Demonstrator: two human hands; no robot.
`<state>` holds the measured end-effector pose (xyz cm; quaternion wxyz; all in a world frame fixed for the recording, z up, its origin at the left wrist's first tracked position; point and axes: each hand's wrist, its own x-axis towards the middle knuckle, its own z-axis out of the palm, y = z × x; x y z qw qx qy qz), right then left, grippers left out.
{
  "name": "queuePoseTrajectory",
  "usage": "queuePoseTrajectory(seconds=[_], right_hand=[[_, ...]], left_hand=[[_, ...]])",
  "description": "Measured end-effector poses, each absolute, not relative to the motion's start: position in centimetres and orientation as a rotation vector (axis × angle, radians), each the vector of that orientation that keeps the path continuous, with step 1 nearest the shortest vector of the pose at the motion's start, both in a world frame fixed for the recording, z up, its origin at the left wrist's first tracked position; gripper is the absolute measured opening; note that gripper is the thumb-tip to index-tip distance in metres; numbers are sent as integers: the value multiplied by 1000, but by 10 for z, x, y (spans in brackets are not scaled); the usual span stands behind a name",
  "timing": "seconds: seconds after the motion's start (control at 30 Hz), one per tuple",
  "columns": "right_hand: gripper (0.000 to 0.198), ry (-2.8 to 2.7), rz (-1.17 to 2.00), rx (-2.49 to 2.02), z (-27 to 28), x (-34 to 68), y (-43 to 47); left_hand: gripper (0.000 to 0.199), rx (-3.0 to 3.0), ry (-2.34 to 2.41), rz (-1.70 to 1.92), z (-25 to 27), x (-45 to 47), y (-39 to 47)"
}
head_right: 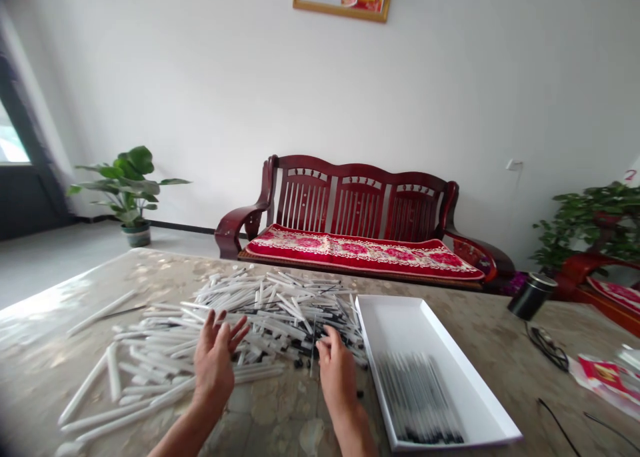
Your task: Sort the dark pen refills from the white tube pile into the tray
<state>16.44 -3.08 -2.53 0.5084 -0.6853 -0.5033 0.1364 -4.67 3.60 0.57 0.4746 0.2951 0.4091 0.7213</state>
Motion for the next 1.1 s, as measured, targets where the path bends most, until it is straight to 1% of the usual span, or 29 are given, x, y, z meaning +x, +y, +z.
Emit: queuePoseTrajectory(seconds=[0.1,0.17,0.23,0.33,0.43,0.5,0.63,0.77,0.87,0.97,1.03,1.1], right_hand=[[26,-1311,71,-1799,-10,173,-39],[22,-1399,-112,-2012,3,181,-48],[18,-1477,-220,-2253,15,188,-58],[16,-1574,-293,-2472,24,194,-66],[23,-1631,-314,-2531,24,194,-68],[25,-1643,-320,-2545,22,192,-66],[25,-1646,-333,-2548,20,189,-63],[23,-1632,-379,-2539,17,189,-63],[16,-1604,-475,-2462,12,192,-62],[9,-1589,-534,-2238,8,189,-61],[12,-1567,-417,-2029,4,180,-58],[17,-1547,-203,-1813,-1,166,-55]], left_hand=[[60,745,1008,1791,7,-50,37],[56,762,1025,1795,7,-50,36],[54,787,1054,1795,7,-49,35],[56,853,1116,1744,5,-48,33],[57,920,1152,1689,4,-45,30],[53,979,1128,1692,4,-43,27],[41,1146,1055,1601,7,-36,16],[30,1440,960,1253,8,-29,3],[28,1731,854,1006,6,-26,-2],[30,1988,863,899,2,-26,0],[28,2039,913,917,-1,-27,4],[24,1976,946,1006,-4,-27,8]])
